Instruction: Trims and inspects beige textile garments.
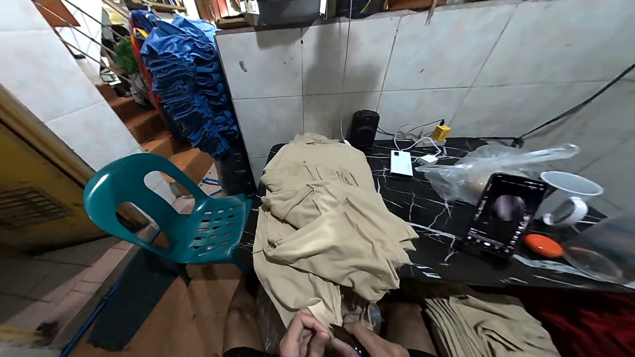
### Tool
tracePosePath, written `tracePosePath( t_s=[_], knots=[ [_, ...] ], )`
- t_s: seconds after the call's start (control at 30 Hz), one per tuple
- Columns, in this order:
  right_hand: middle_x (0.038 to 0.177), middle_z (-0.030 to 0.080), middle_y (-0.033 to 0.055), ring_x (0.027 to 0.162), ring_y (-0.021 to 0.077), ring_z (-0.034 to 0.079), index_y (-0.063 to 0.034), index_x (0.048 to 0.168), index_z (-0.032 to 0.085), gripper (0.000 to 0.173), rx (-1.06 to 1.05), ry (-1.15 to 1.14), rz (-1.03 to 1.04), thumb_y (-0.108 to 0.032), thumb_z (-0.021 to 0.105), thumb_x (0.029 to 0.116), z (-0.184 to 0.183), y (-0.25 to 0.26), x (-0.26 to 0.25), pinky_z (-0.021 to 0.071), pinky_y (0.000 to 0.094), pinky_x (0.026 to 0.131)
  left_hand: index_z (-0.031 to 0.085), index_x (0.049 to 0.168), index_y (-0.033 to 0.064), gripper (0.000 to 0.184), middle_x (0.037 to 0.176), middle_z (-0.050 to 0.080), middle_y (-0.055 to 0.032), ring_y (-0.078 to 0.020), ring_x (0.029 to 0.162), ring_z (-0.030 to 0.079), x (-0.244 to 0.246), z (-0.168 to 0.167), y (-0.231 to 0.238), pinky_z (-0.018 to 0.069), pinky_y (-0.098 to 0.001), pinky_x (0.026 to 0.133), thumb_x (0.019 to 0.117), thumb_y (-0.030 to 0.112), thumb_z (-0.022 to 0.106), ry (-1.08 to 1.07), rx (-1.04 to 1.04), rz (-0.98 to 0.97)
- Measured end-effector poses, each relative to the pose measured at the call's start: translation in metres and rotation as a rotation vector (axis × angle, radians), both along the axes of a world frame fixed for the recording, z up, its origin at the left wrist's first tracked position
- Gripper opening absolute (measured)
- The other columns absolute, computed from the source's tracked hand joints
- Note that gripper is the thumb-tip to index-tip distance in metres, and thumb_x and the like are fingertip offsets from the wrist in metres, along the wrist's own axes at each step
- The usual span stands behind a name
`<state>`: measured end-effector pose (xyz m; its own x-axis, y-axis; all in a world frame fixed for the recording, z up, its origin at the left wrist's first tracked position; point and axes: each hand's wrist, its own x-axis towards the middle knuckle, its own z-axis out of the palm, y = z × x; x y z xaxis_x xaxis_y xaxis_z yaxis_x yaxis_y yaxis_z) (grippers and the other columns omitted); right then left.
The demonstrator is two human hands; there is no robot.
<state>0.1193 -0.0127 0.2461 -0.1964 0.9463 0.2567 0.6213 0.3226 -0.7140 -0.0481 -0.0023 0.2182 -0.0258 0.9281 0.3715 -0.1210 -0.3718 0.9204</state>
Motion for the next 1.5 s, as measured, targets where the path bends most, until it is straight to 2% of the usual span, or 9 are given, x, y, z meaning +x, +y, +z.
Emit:
tracePosePath(
  t_s=[0.2,0.3,0.37,0.67,0.97,1.07,1.23,1.3,1.5],
  knots=[
    [0.080,0.069,0.0128,0.066,0.0173,0.063,0.0051,0.107,0.070,0.034,0.025,0.268,-0.158,-0.027,0.072,0.0972,-0.002,0.003,-0.013,0.0550,0.0352,0.062,0.065,0.103,0.0040,0.013,0.096,0.072,0.0027,-0.0046,0.085,0.070,0.000,0.006,-0.003,0.0613,-0.0251,0.081,0.0942,-0.006,0.064,-0.019,-0.038,0.062],
    [0.107,0.071,0.0125,0.088,0.0119,0.068,0.0036,0.120,0.067,0.032,-0.067,0.532,-0.053,-0.015,0.074,0.0943,-0.006,0.007,-0.014,0.0591,0.0287,0.076,0.068,0.112,-0.0008,0.027,0.103,0.075,-0.0013,-0.0090,0.087,0.074,0.000,0.012,-0.005,0.0645,-0.0301,0.083,0.0871,-0.010,0.071,-0.015,-0.053,0.071],
    [0.103,0.073,0.0088,0.088,0.0089,0.069,0.0021,0.112,0.071,0.021,-0.098,0.616,-0.017,-0.008,0.073,0.0935,-0.006,0.009,-0.014,0.0599,0.0267,0.076,0.074,0.105,0.0015,0.019,0.099,0.078,-0.0013,-0.0080,0.087,0.075,-0.001,0.009,-0.004,0.0641,-0.0279,0.083,0.0873,-0.007,0.074,-0.003,-0.001,0.091],
    [0.092,0.068,0.0013,0.081,0.0022,0.064,0.0007,0.101,0.068,0.007,-0.143,0.690,-0.044,-0.004,0.067,0.0964,-0.005,0.014,-0.013,0.0551,0.0200,0.072,0.074,0.094,0.0028,0.005,0.096,0.074,-0.0059,-0.0106,0.092,0.072,-0.009,-0.004,0.002,0.0615,-0.0265,0.083,0.0895,0.001,0.075,0.071,0.112,-0.034],
    [0.092,0.069,0.0023,0.081,0.0052,0.065,0.0004,0.100,0.068,0.005,-0.150,0.720,-0.042,-0.002,0.066,0.0964,-0.006,0.013,-0.013,0.0565,0.0227,0.073,0.072,0.100,-0.0061,0.023,0.086,0.076,-0.0077,-0.0124,0.078,0.074,-0.004,0.002,-0.004,0.0642,-0.0304,0.078,0.0815,0.001,0.083,0.173,-0.013,0.038],
    [0.093,0.069,0.0019,0.081,0.0047,0.066,0.0009,0.102,0.068,0.007,-0.152,0.722,-0.055,-0.002,0.068,0.0955,-0.005,0.013,-0.013,0.0567,0.0224,0.074,0.078,0.089,0.0003,0.005,0.090,0.076,-0.0075,-0.0090,0.087,0.072,-0.005,0.003,-0.003,0.0610,-0.0248,0.083,0.0867,0.004,0.079,0.327,0.094,0.101],
    [0.090,0.071,0.0038,0.080,0.0075,0.068,0.0009,0.099,0.070,0.011,-0.201,0.673,-0.053,-0.008,0.072,0.0933,-0.003,0.013,-0.013,0.0592,0.0271,0.074,0.077,0.085,0.0043,0.014,0.112,0.069,-0.0186,-0.0212,0.119,0.062,-0.007,0.010,-0.004,0.0469,-0.0298,0.109,0.0943,0.013,0.072,0.585,0.225,0.105],
    [0.089,0.071,0.0047,0.077,0.0084,0.068,0.0010,0.099,0.071,0.016,-0.237,0.661,-0.024,-0.013,0.075,0.0928,-0.005,0.013,-0.012,0.0596,0.0285,0.072,0.075,0.084,0.0004,0.015,0.112,0.070,-0.0198,-0.0241,0.118,0.062,-0.006,0.013,-0.004,0.0471,-0.0308,0.108,0.0949,0.008,0.067,0.632,0.253,0.068],
    [0.085,0.068,0.0008,0.070,0.0003,0.061,0.0023,0.099,0.069,0.008,-0.199,0.655,-0.058,-0.004,0.065,0.0968,-0.004,0.012,-0.007,0.0523,0.0192,0.066,0.072,0.086,-0.0030,0.009,0.110,0.069,-0.0146,-0.0152,0.104,0.068,-0.008,0.010,0.001,0.0580,-0.0281,0.094,0.0900,0.005,0.075,0.324,0.127,0.011]
  ],
)
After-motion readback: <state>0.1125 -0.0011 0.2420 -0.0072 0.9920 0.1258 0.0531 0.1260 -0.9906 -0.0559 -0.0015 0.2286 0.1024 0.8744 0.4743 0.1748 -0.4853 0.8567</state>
